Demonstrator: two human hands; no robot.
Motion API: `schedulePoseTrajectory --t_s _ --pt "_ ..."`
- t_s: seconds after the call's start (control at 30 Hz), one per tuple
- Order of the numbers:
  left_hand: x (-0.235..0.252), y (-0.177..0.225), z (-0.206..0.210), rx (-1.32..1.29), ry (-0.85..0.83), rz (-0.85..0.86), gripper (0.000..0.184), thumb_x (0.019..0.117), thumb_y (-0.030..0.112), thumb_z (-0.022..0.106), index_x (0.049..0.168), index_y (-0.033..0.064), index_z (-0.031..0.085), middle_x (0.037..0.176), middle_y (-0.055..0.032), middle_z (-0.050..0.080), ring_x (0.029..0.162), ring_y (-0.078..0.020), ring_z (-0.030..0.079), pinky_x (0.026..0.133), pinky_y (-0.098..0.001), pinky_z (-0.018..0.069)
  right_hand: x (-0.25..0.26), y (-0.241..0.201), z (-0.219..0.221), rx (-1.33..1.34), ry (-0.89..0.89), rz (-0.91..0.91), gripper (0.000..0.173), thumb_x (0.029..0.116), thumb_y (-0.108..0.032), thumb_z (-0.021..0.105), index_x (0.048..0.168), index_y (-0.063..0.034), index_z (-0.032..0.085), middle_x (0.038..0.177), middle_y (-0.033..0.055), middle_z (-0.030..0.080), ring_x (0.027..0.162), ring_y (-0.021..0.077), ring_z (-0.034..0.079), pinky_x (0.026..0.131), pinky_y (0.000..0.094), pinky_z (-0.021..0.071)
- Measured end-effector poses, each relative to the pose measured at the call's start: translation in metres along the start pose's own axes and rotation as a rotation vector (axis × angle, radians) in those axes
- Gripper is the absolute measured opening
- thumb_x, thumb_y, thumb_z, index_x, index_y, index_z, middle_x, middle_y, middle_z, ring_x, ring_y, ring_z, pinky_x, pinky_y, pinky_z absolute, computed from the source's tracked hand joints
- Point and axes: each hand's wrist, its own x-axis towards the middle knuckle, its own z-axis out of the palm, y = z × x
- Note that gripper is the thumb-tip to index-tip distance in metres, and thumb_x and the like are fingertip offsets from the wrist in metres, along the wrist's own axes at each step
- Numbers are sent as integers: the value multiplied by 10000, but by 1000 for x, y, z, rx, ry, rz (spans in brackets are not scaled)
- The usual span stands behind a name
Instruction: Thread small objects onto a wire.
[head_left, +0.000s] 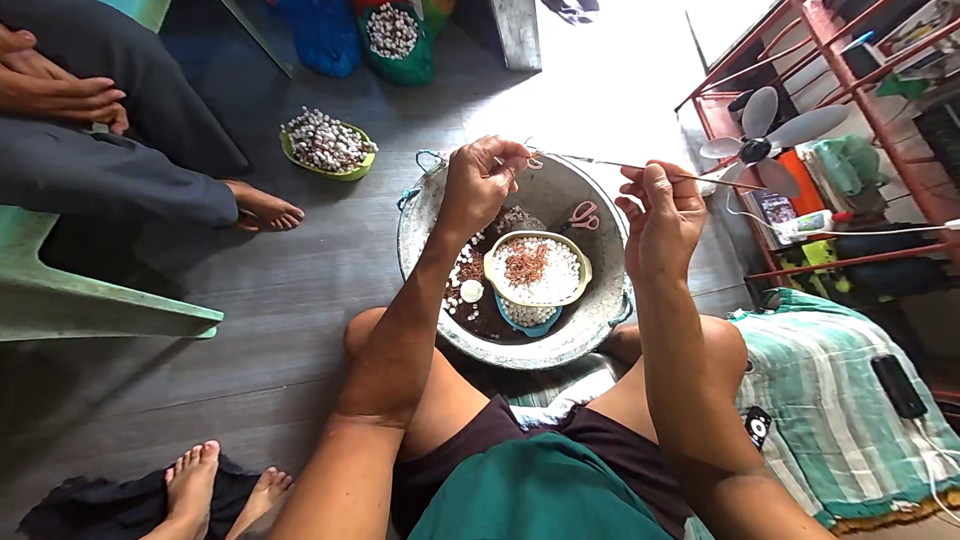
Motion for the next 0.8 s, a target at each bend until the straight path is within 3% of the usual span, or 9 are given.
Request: schedulePoseTrajectory --t_s 0.2,0.33,0.47,0.8 --pt "0 6 -7 -307 -83 -167 115 1009 16 601 1092 -31 665 932 -105 732 701 -170 712 630 -311 629 -4 -2 -12 77 24 24 184 1103 -181 470 1124 -77 621 1059 76 739 872 151 717 778 301 603" --pt "0 7 -5 -437 -122 -251 113 1027 30 570 1088 -9 657 917 -90 729 697 -160 707 636 -306 625 0 -9 -12 67 21 -58 164 1099 -155 478 1105 -65 615 1032 86 746 856 155 724 778 299 607" --pt "1 5 -1 -425 -127 -263 116 1028 28 565 1097 2 654 894 -76 722 678 -142 691 623 -295 616 12 -12 -9 34 -26 -150 181 1088 -130 489 1067 -38 644 995 95 754 862 170 722 790 328 603" --pt "1 0 3 -223 -92 -117 107 970 -2 662 1069 -22 697 880 -79 731 638 -134 672 586 -276 597 15 2 -12 38 -7 -82 194 1093 -127 479 1069 -35 648 997 103 754 867 177 724 784 328 604"
